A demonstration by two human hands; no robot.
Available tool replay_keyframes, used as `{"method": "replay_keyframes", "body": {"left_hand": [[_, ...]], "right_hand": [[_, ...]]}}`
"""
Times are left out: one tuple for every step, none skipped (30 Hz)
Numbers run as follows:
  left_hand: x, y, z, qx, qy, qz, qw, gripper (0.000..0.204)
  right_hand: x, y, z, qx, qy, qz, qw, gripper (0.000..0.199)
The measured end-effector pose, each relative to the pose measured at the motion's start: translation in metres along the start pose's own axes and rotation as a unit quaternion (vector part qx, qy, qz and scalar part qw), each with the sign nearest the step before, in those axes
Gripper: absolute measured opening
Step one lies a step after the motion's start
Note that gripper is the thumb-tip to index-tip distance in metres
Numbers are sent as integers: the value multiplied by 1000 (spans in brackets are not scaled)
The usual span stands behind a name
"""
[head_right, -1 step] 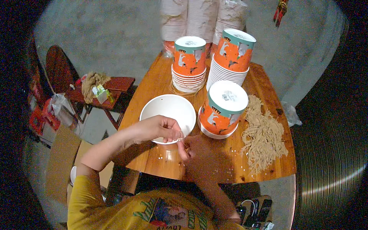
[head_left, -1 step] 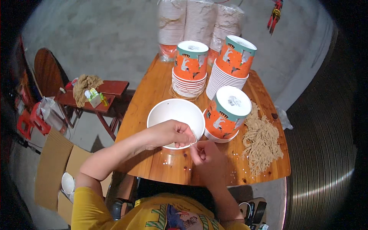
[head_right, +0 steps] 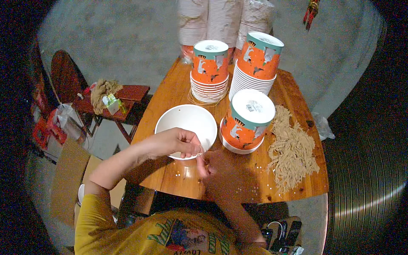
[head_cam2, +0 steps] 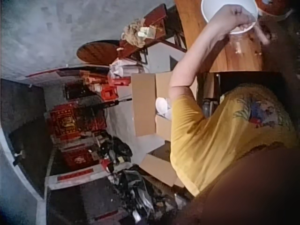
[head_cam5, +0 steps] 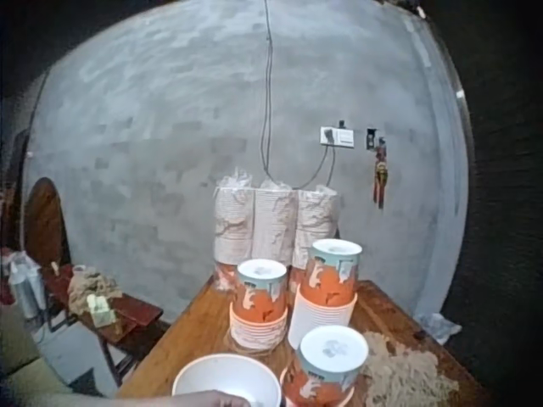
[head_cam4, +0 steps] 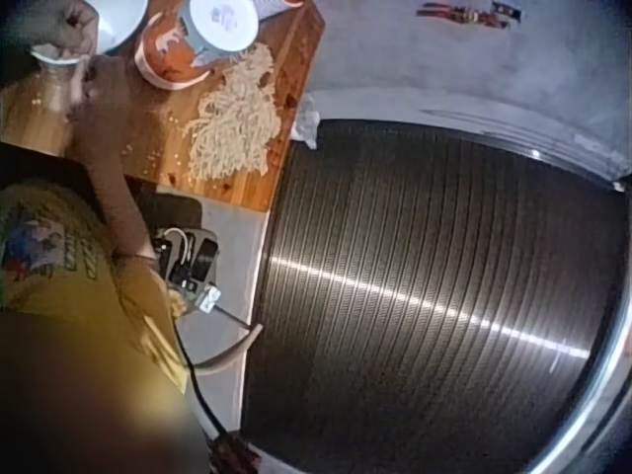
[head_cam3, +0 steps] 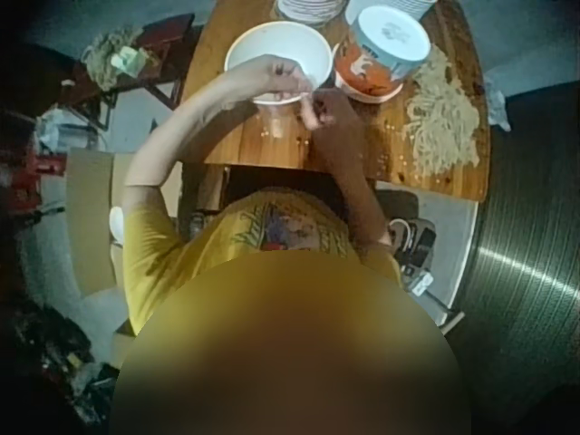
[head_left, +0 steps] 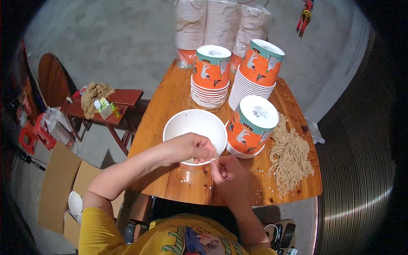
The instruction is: The person is threading and tying thin strings through holes in paper cups.
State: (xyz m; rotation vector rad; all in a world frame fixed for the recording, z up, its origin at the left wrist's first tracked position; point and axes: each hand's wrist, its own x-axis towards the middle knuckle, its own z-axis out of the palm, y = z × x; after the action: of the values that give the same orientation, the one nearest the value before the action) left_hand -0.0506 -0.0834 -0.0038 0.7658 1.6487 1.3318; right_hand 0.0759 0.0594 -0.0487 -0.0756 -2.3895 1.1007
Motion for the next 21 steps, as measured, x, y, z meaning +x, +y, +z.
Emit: {"method": "replay_keyframes", "body": {"left_hand": [[0, 0, 1, 0, 0, 0, 1000, 16], [0, -1, 0, -4, -3, -7, 1000, 16], [1, -1, 0, -8, -7, -13, 1000, 15], [3, -1, -1, -8, -5, -13, 1000, 15], [4, -2, -1, -28, -19, -33, 999, 13], [5, -2, -2, -48, -32, -53, 997, 11], [5, -2, -3, -49, -30, -53, 997, 11], [7, -1, -3, -67, -35, -75, 994, 9], [8, -1, -3, -85, -41, -97, 991, 7], [10, -1, -4, -85, -42, -97, 991, 7], [10, -1, -6, -108, -51, -101, 988, 8], [9, 0, -7, -131, -61, -105, 984, 10], [7, 2, -8, -131, -60, -105, 984, 10], [4, 7, -7, -144, -47, -104, 983, 14], [2, 9, -7, -158, -34, -104, 981, 18], [2, 7, -8, -158, -34, -105, 981, 18], [2, 6, -9, -163, -32, -96, 982, 20], [2, 4, -10, -167, -29, -87, 982, 22], [2, 1, -12, -167, -28, -87, 982, 22], [3, -2, -14, -151, -39, -63, 986, 23], [4, -4, -16, -134, -50, -40, 989, 25]], "right_hand": [[0, -1, 0, 14, 9, -9, 1000, 14], [1, -1, 1, 29, 17, -18, 999, 14], [1, -2, 2, 30, 17, -19, 999, 14], [2, -4, 4, 130, 10, 51, 990, 13], [2, -7, 5, 228, 1, 120, 966, 12], [1, -11, 7, 228, 0, 119, 966, 12], [1, -16, 8, 187, -2, 67, 980, 11], [0, -19, 9, 143, -1, 17, 990, 10], [-1, -18, 13, 142, -1, 16, 990, 10], [-3, -13, 18, 203, 3, 31, 979, 9], [-3, -11, 21, 264, 7, 44, 963, 8], [-3, -12, 19, 264, 6, 43, 963, 8], [-2, -14, 15, 208, 15, 34, 977, 9], [-1, -14, 13, 152, 24, 26, 988, 10], [-1, -10, 11, 152, 24, 26, 988, 10], [0, -3, 10, 121, 19, -20, 992, 12], [0, 3, 9, 90, 14, -67, 994, 14], [-1, 9, 10, 90, 14, -67, 994, 14], [-3, 16, 11, 252, -18, 62, 965, 14], [-2, 15, 11, 402, -49, 190, 894, 13], [-1, 13, 9, 403, -49, 190, 894, 13]]}}
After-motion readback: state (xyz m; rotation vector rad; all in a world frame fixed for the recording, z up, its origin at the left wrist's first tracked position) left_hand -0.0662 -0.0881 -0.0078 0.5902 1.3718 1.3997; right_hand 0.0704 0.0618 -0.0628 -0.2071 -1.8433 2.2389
